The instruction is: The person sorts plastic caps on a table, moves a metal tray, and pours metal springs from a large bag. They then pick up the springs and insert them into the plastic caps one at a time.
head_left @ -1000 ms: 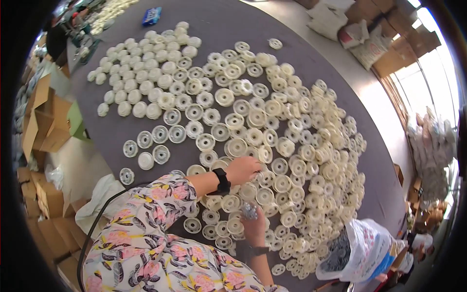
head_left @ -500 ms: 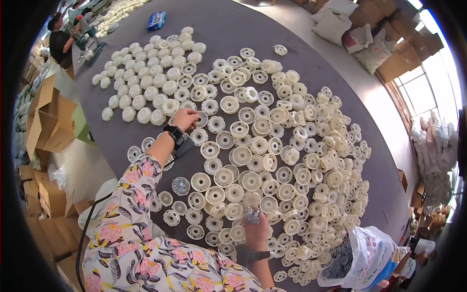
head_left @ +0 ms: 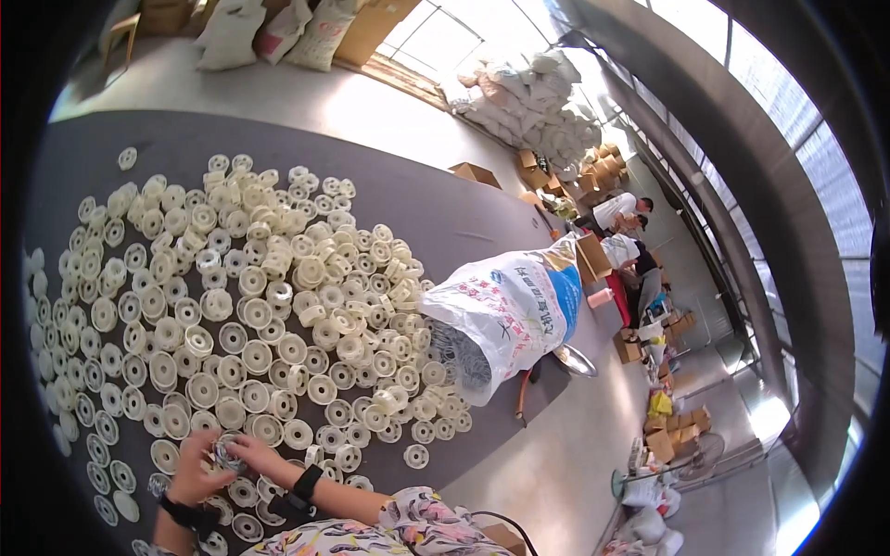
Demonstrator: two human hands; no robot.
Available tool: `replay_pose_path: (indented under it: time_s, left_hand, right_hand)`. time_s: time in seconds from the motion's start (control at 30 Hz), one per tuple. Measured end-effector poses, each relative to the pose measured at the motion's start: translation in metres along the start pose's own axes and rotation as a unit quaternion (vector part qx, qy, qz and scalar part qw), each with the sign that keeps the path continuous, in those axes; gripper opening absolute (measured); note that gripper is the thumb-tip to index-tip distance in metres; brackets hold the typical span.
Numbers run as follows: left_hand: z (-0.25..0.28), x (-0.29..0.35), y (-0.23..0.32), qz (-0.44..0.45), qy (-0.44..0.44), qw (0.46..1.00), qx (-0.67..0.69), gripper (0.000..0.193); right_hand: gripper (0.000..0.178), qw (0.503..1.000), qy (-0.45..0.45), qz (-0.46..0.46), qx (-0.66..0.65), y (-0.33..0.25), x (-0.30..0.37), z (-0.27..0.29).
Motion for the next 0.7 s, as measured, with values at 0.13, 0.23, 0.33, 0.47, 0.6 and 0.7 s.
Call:
replay_pose_path:
  time_s: [0.13, 0.23, 0.33, 0.47, 0.6, 0.7]
  left_hand:
    - [-0.037, 0.007, 0.017, 0.033, 0.021, 0.999, -0.002, 0.034]
    - [-0.039, 0.022, -0.011, 0.129, 0.151, 0.957, 0.210, 0.018]
    - [-0.053, 0.033, 0.026, 0.085, 0.134, 0.987, 0.041, 0.021]
    - [-0.065, 0.041, 0.048, -0.095, 0.170, 0.967, -0.165, 0.030]
    - [-0.070, 0.043, 0.053, 0.001, 0.123, 0.986, -0.111, 0.040]
    - [-0.077, 0.048, 0.037, 0.111, 0.079, 0.990, -0.046, 0.047]
  right_hand:
    - [0.043, 0.996, -0.013, -0.010, -0.091, -0.015, 0.044, 0.008]
    - [0.043, 0.967, -0.056, -0.072, -0.240, 0.005, 0.051, 0.002]
    - [0.041, 0.926, -0.053, -0.108, -0.357, -0.005, 0.075, -0.006]
    - [0.047, 0.944, -0.043, -0.066, -0.321, -0.007, 0.076, 0.001]
    - [0.057, 0.986, 0.086, 0.029, -0.140, -0.005, 0.073, 0.014]
    - [0.057, 0.995, 0.070, 0.053, -0.040, 0.017, 0.058, 0.022]
Point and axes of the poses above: each hand's wrist, its own x-axis away from the middle knuckle, its own z-axis out of the back of the hand, y = z × x, the point moved 6 cm from there along -x, towards the middle knuckle, and after that the axes turned 2 degrees about y, right-handed, at the moved point
